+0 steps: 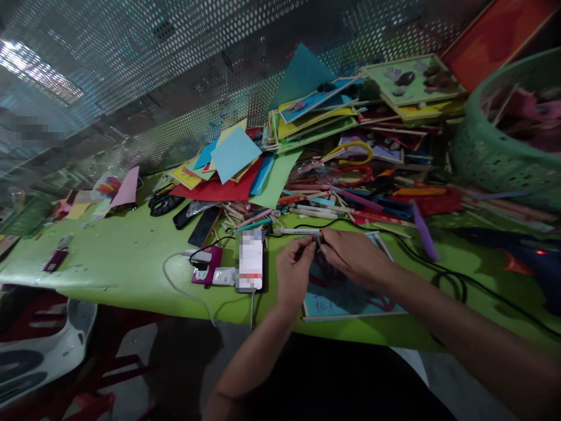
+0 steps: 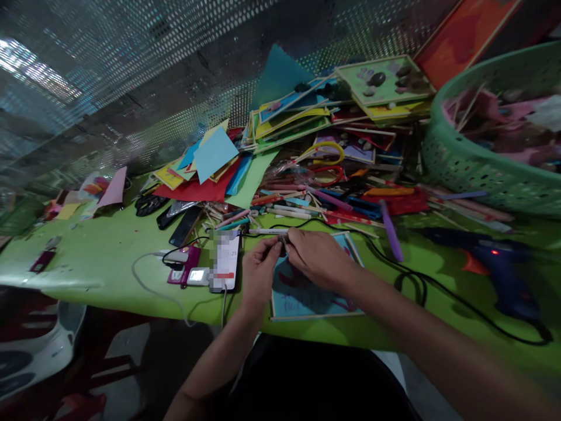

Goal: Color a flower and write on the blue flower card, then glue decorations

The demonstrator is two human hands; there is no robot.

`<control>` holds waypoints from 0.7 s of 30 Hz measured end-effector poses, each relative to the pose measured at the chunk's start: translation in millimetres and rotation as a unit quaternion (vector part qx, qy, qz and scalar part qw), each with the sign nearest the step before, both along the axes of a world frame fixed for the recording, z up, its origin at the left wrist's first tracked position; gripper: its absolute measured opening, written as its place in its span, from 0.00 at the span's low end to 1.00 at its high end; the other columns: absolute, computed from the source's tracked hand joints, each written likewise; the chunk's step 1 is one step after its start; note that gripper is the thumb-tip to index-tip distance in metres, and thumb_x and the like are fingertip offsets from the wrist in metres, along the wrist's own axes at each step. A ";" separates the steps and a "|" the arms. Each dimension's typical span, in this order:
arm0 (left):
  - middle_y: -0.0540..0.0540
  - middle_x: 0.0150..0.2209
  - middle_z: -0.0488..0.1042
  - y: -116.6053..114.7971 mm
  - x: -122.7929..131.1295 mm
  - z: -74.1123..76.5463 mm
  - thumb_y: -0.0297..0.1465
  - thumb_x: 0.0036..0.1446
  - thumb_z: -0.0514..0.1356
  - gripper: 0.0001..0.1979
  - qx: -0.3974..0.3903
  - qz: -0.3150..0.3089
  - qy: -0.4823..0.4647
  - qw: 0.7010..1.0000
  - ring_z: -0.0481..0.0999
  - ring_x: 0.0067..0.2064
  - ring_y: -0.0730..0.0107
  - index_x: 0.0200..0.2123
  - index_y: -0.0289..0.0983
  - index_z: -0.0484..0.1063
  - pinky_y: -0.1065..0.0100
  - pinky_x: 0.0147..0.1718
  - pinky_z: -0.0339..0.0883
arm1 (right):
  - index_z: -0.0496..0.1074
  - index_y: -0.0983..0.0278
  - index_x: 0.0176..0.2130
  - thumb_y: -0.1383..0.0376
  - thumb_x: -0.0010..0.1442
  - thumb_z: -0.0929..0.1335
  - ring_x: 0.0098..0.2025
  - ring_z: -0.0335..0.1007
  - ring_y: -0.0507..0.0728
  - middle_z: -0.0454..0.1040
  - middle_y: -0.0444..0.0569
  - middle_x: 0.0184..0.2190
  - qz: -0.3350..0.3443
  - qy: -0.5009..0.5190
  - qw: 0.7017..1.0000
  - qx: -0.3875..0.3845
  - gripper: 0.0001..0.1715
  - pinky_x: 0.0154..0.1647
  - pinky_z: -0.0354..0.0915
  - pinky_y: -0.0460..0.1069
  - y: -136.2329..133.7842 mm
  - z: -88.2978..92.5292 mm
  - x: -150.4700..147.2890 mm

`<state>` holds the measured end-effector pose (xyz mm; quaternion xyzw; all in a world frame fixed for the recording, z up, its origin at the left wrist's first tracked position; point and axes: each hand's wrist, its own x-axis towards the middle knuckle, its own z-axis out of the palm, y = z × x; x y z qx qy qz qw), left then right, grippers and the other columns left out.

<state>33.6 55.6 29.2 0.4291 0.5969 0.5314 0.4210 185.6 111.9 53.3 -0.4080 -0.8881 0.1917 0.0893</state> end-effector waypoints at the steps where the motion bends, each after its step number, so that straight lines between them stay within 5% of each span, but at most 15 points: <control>1: 0.44 0.41 0.82 -0.2 -0.1 0.5 0.36 0.60 0.64 0.10 0.003 0.002 0.000 1.000 0.79 0.44 0.64 0.41 0.37 0.81 0.65 0.47 0.69 | 0.67 0.65 0.42 0.62 0.71 0.57 0.34 0.73 0.59 0.78 0.53 0.32 0.003 0.002 1.000 0.009 0.14 0.33 0.52 0.51 0.3 -2.1 0.5; 8: 0.45 0.39 0.81 -2.0 0.8 5.5 0.33 0.61 0.63 0.09 0.026 -0.003 0.044 0.999 0.78 0.42 0.65 0.40 0.37 0.81 0.66 0.45 0.69 | 0.68 0.65 0.41 0.64 0.70 0.58 0.33 0.75 0.60 0.80 0.54 0.32 0.003 -0.035 0.999 0.033 0.12 0.32 0.52 0.51 -0.6 -1.0 -2.9; 21: 0.45 0.40 0.82 0.1 -0.6 0.7 0.36 0.59 0.64 0.11 0.003 0.000 -0.013 1.000 0.78 0.42 0.65 0.40 0.36 0.80 0.65 0.45 0.69 | 0.68 0.64 0.41 0.66 0.70 0.57 0.32 0.73 0.58 0.79 0.51 0.31 -0.001 -0.022 1.000 -0.017 0.14 0.32 0.52 0.50 1.8 3.7 0.4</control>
